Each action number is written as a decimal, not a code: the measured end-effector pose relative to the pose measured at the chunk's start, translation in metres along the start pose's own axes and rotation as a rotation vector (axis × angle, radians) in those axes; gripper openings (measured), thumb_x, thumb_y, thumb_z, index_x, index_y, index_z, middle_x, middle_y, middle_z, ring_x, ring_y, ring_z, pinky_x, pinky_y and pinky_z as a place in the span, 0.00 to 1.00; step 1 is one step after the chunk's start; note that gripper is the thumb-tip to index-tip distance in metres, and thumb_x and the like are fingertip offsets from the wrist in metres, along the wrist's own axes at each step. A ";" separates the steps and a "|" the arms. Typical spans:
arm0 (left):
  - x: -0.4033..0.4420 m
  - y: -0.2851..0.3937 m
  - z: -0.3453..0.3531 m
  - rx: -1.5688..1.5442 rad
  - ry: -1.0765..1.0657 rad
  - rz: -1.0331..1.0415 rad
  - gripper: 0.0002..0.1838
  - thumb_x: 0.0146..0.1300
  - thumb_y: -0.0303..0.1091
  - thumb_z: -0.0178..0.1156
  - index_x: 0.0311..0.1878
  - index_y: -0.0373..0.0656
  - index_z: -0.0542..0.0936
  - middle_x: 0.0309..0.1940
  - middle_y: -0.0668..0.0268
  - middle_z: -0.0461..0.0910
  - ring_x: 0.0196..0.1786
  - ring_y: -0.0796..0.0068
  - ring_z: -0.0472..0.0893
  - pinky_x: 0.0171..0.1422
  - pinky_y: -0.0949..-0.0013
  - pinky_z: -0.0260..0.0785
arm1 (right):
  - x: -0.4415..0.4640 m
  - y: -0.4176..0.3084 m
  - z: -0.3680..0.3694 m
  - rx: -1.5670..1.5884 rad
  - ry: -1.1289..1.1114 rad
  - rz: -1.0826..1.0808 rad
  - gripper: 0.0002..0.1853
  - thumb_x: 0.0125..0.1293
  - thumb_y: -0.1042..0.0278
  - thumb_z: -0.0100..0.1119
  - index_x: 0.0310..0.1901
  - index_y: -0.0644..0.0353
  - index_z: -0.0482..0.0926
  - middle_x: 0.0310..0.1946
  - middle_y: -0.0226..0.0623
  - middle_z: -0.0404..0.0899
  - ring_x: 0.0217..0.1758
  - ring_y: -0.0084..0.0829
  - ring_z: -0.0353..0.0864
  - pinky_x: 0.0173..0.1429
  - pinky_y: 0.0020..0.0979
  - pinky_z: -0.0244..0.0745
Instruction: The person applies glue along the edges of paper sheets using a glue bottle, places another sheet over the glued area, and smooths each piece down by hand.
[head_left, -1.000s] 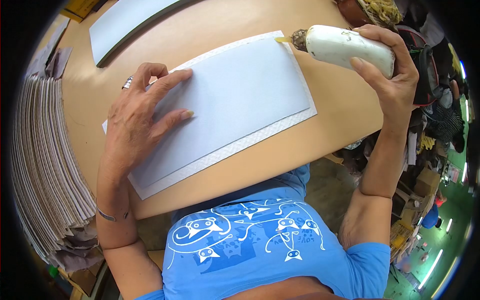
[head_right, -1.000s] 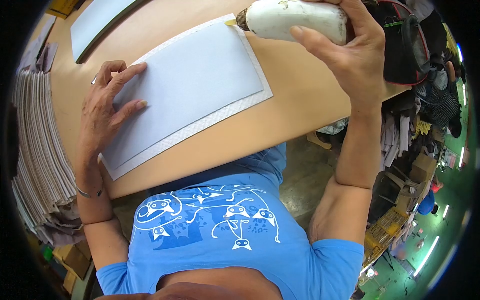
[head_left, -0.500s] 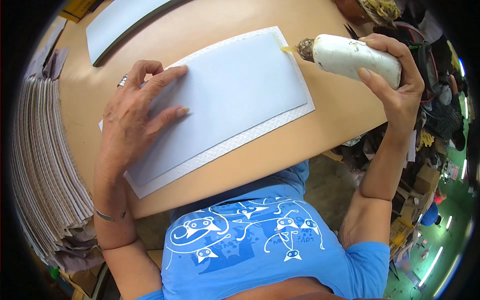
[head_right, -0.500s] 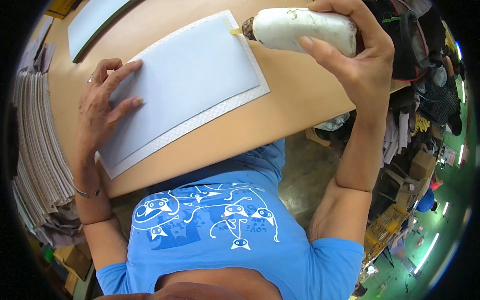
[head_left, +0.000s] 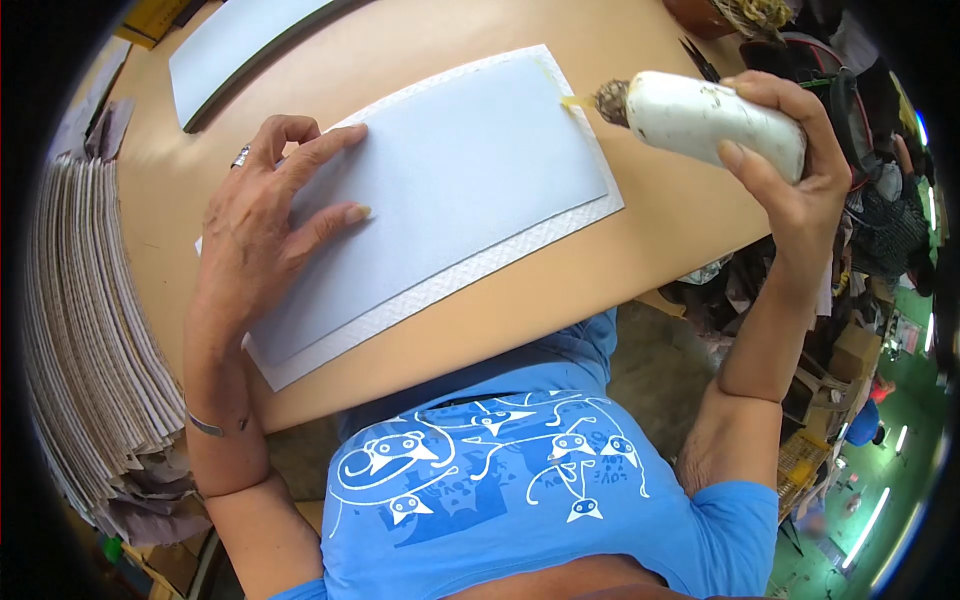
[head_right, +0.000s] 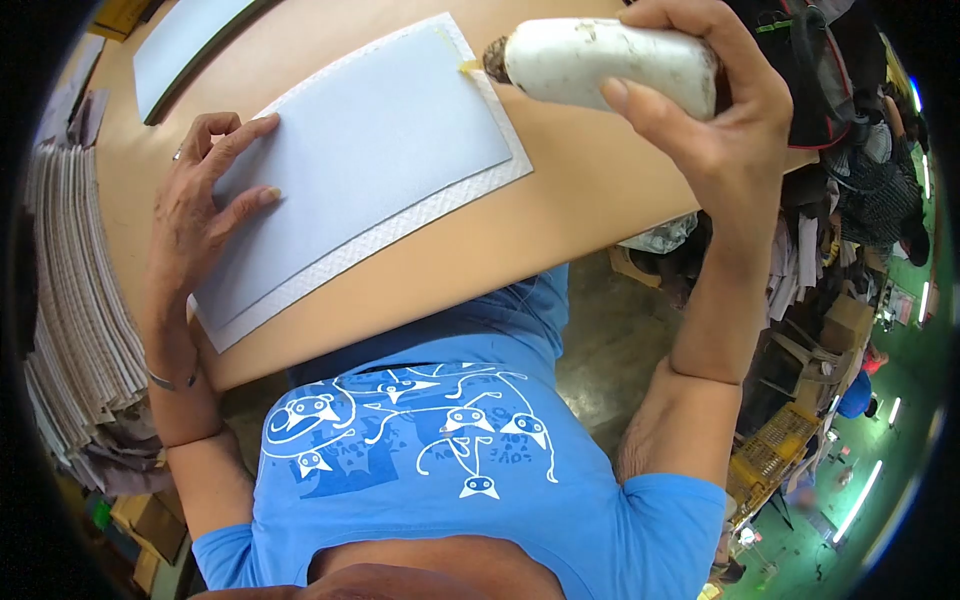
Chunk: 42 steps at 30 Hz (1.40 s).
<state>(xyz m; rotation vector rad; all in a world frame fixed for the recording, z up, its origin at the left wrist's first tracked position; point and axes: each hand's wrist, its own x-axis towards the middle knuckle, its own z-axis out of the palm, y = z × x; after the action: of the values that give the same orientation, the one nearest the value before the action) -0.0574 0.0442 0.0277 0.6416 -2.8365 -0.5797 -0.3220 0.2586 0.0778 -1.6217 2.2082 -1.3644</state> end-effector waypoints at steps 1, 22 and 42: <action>0.000 0.000 0.000 -0.001 -0.007 -0.005 0.25 0.48 0.41 0.66 0.53 0.53 0.76 0.45 0.65 0.71 0.42 0.65 0.75 0.47 0.63 0.67 | 0.004 0.003 0.002 -0.002 0.010 -0.001 0.19 0.45 0.80 0.62 0.43 0.66 0.76 0.43 0.39 0.77 0.48 0.29 0.75 0.55 0.28 0.68; 0.001 -0.002 0.001 -0.008 0.009 0.021 0.26 0.49 0.40 0.65 0.55 0.53 0.76 0.45 0.64 0.71 0.41 0.64 0.75 0.46 0.64 0.68 | -0.024 -0.001 -0.007 0.036 0.003 -0.017 0.19 0.46 0.75 0.65 0.42 0.64 0.76 0.39 0.33 0.77 0.40 0.22 0.76 0.43 0.21 0.71; -0.002 -0.002 0.006 0.025 0.046 0.026 0.25 0.52 0.42 0.63 0.56 0.54 0.75 0.46 0.65 0.71 0.40 0.67 0.74 0.47 0.66 0.68 | -0.071 -0.018 -0.011 0.008 0.107 0.087 0.20 0.41 0.78 0.64 0.41 0.64 0.76 0.42 0.43 0.77 0.47 0.32 0.76 0.53 0.30 0.69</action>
<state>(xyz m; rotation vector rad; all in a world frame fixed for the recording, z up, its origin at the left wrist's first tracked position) -0.0558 0.0452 0.0213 0.6134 -2.8095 -0.5191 -0.2836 0.3214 0.0677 -1.4647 2.2988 -1.4660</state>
